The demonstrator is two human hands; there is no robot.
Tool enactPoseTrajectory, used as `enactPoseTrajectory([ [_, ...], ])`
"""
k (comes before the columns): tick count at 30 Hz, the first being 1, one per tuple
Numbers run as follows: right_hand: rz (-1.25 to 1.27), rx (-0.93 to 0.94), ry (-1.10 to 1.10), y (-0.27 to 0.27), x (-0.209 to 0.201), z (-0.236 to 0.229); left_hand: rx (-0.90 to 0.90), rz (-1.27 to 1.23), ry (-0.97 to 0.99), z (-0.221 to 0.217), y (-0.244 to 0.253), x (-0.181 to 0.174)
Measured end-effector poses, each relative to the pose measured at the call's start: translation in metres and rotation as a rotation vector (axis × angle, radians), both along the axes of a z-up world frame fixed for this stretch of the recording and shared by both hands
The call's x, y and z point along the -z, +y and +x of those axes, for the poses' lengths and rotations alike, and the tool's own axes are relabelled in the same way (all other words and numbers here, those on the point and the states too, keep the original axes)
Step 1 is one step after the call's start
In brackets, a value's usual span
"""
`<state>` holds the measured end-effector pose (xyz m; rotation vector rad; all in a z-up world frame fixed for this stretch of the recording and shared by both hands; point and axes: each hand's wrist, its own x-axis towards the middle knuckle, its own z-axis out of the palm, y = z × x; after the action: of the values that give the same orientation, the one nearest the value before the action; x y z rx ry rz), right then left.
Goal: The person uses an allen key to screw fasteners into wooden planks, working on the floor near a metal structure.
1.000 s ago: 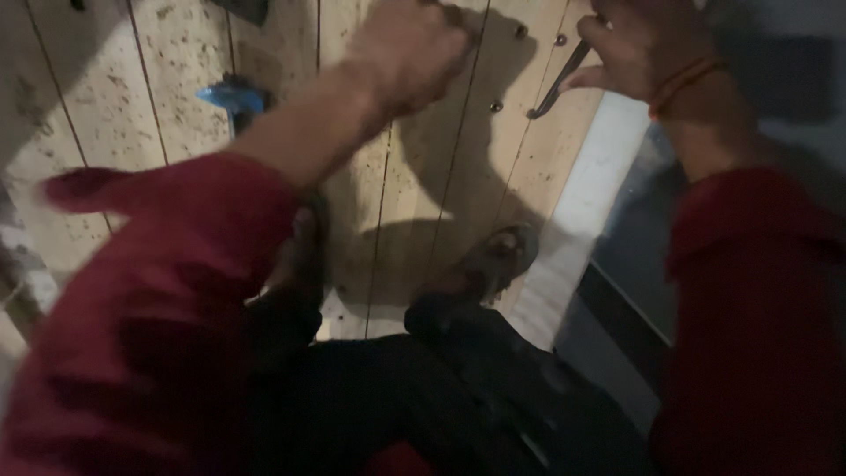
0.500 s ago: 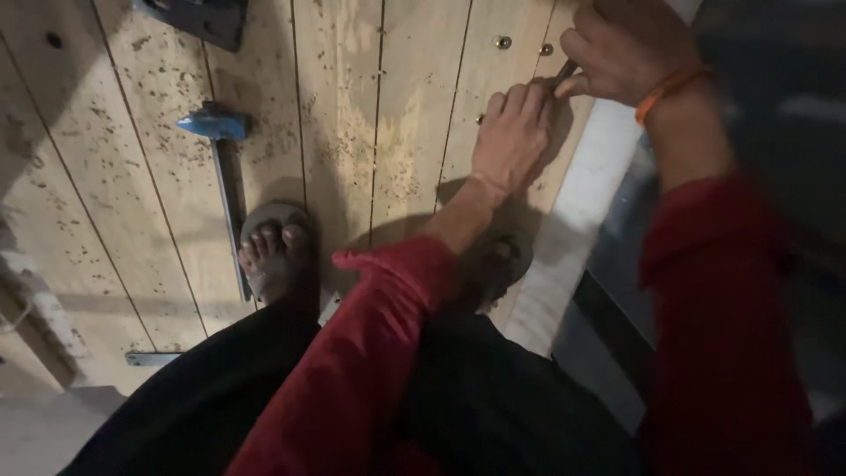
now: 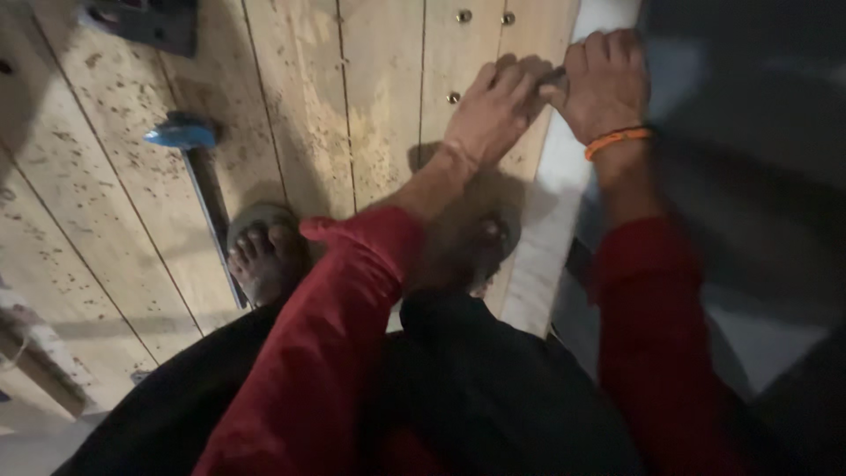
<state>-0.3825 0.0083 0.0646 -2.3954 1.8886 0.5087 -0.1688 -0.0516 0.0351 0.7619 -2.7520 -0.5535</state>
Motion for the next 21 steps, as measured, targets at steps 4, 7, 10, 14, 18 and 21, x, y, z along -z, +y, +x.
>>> enactPoseTrajectory([
  [4,-0.066,0.158,-0.001,0.016,-0.003,0.027,0.176,0.125,-0.131,-0.001,0.003,0.005],
  [7,-0.052,0.222,-0.040,0.019,-0.019,0.037,0.079,0.005,-0.019,0.005,0.004,0.005],
  [10,-0.062,0.178,-0.244,0.012,-0.029,0.041,0.060,0.052,0.027,0.014,-0.006,0.000],
  [14,-0.100,-0.016,-0.343,0.008,-0.024,0.054,-0.030,0.226,0.185,0.038,-0.026,-0.005],
  [18,-0.019,-0.204,-0.230,-0.014,-0.031,0.042,-0.267,0.202,0.179,0.063,-0.045,-0.002],
  [21,-0.070,-0.119,-0.242,-0.030,-0.040,0.043,-0.395,0.337,0.175,0.081,-0.054,0.000],
])
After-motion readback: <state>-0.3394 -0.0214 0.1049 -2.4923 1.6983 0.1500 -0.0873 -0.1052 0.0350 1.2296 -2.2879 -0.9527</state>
